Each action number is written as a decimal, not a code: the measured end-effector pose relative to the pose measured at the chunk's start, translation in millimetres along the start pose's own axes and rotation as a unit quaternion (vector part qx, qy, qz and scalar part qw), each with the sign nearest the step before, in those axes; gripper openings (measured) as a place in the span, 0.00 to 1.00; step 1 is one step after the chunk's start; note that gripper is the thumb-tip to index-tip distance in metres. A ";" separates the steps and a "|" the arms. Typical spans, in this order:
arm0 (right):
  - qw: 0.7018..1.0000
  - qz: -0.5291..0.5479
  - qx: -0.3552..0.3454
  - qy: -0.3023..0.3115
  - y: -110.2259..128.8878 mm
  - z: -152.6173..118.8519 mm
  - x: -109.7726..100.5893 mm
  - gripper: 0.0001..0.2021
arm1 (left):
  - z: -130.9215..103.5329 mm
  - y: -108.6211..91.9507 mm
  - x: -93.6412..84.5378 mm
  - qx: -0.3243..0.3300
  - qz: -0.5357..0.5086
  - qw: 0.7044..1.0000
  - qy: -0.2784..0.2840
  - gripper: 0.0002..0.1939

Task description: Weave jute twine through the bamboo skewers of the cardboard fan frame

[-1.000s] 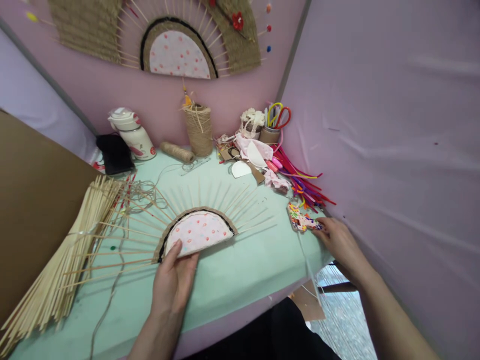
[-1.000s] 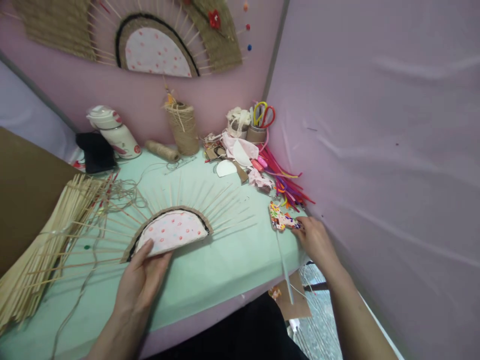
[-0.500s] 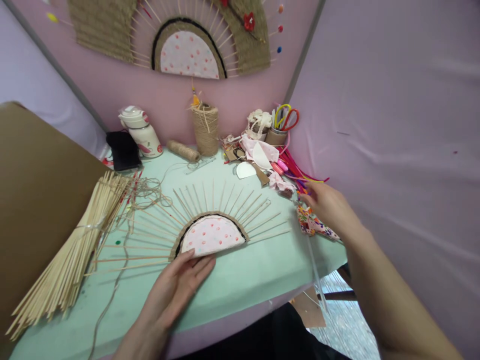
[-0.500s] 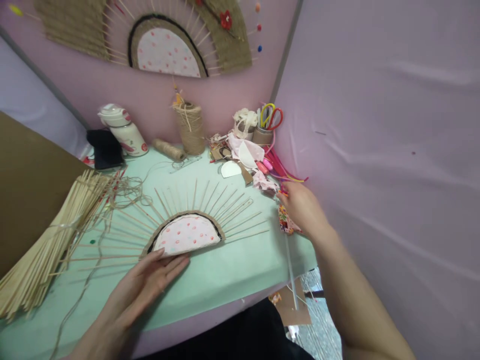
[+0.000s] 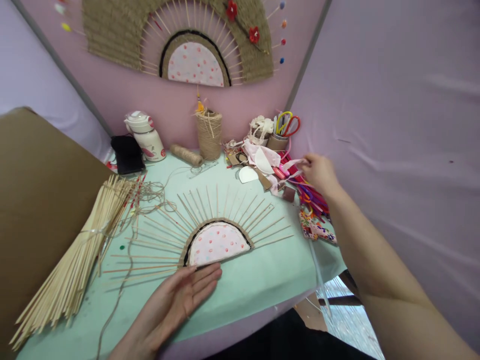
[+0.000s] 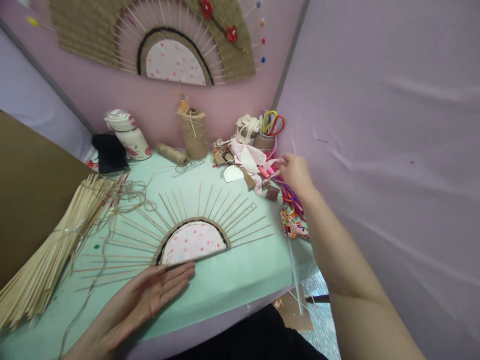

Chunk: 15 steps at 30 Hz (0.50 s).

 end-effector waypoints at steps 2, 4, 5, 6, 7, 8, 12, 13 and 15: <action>0.992 0.124 0.015 -0.001 -11.9 -12.5 -33.0 0.12 | -0.1 -1.2 -0.9 -0.006 -0.009 1.000 -0.008 0.22; 0.980 0.193 0.038 0.015 -22.4 -26.2 -54.4 0.12 | -0.6 -1.7 0.3 -0.015 -0.019 1.000 -0.009 0.26; 0.977 0.207 0.049 0.028 -25.8 -31.0 -58.6 0.13 | -1.1 -1.7 1.5 -0.020 -0.021 1.000 -0.006 0.28; 0.975 0.212 0.054 0.041 -27.5 -33.6 -58.3 0.14 | -2.0 -1.7 2.9 -0.023 -0.020 1.000 -0.003 0.29; 0.975 0.208 0.052 0.055 -27.2 -33.8 -53.4 0.15 | -3.1 -1.9 4.2 -0.024 -0.017 1.000 -0.003 0.30; 0.978 0.193 0.041 0.074 -24.6 -32.0 -43.9 0.15 | -4.4 -2.1 5.2 -0.022 -0.013 1.000 -0.005 0.31; 0.981 -0.038 -0.048 0.183 -2.6 -22.8 26.9 0.12 | -10.3 -2.5 7.0 -0.022 -0.013 1.000 -0.016 0.32; 0.971 -0.103 -0.064 0.205 2.1 -23.3 45.4 0.12 | -11.3 -2.5 7.0 -0.024 -0.021 0.999 -0.015 0.33; 0.956 -0.177 -0.085 0.219 10.0 -27.5 71.1 0.10 | -12.3 -3.0 5.9 -0.025 -0.037 0.999 -0.013 0.34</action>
Point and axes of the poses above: each hand's wrist, its own z-axis towards the middle knuckle, its own x-axis out of the palm, y = z × x, the point moved 5 cm from there along z, towards the middle knuckle, and after that the axes turned 14 degrees about x, right-handed, at the moved point
